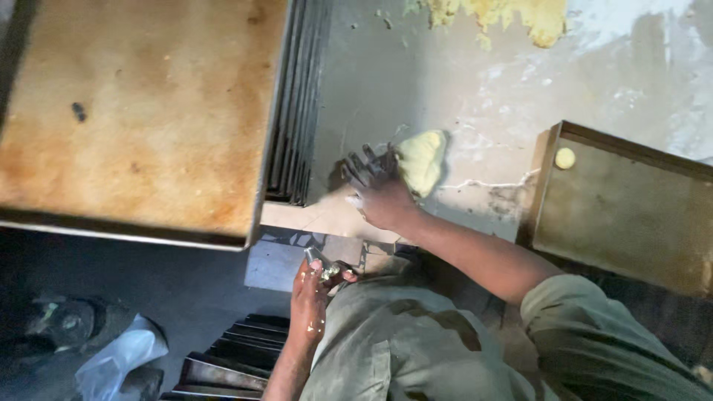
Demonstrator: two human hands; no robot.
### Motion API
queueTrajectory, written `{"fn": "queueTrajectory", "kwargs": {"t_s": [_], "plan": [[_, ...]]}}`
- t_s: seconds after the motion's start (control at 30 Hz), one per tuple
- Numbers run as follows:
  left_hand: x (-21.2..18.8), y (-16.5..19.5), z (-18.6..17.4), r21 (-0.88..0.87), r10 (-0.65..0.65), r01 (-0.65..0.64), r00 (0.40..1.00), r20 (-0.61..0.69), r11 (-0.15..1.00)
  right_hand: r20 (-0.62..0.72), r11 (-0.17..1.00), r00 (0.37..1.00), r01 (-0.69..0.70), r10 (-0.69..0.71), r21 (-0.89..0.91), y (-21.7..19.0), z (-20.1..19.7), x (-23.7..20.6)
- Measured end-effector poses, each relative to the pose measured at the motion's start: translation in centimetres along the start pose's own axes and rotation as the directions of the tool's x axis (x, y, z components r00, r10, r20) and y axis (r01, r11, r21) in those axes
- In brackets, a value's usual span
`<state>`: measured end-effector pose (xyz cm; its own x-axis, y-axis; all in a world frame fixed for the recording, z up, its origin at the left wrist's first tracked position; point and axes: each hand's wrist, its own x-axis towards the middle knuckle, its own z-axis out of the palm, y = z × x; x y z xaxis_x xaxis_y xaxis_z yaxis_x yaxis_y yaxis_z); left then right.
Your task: The person portions a soft yellow dough by hand, pinching off pieces and pressing them onto a metal baking tray to form round cookies, using a small metal scraper to cut and shape the dough. They fill one tray, stack it with finished trays, and continue portioning onto a new tray.
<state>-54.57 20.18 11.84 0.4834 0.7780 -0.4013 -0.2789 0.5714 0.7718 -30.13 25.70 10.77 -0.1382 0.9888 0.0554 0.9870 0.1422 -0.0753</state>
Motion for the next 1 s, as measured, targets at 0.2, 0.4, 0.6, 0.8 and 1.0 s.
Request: {"fn": "queueTrajectory", "kwargs": {"t_s": [0.2, 0.4, 0.6, 0.8, 1.0], "plan": [[1.2, -0.4, 2.0, 0.04, -0.046, 0.044, 0.998, 0.048, 0.998, 0.198, 0.983, 0.967, -0.138, 0.159, -0.118, 16.2, -0.6, -5.4], [1.9, -2.2, 4.1, 0.04, -0.005, 0.005, 1.0, 0.008, 0.999, -0.343, 0.697, 0.638, -0.458, 0.69, 0.551, 26.8, -2.4, -9.9], [5.8, -5.2, 11.8, 0.076, -0.082, 0.089, 0.993, -0.084, 0.993, -0.308, 0.606, 0.548, -0.783, 0.778, 0.137, 24.5, -0.3, -7.9], [10.4, -8.4, 20.3, 0.146, -0.126, 0.127, 0.992, -0.017, 0.981, -0.326, 0.551, 0.527, -0.834, 0.785, -0.021, 39.5, -1.2, -5.5], [12.7, -10.5, 22.9, 0.128, -0.152, 0.193, 0.949, -0.276, 0.973, -0.176, 0.385, 0.354, -0.903, 0.918, 0.191, 62.0, -4.7, -9.0]]}}
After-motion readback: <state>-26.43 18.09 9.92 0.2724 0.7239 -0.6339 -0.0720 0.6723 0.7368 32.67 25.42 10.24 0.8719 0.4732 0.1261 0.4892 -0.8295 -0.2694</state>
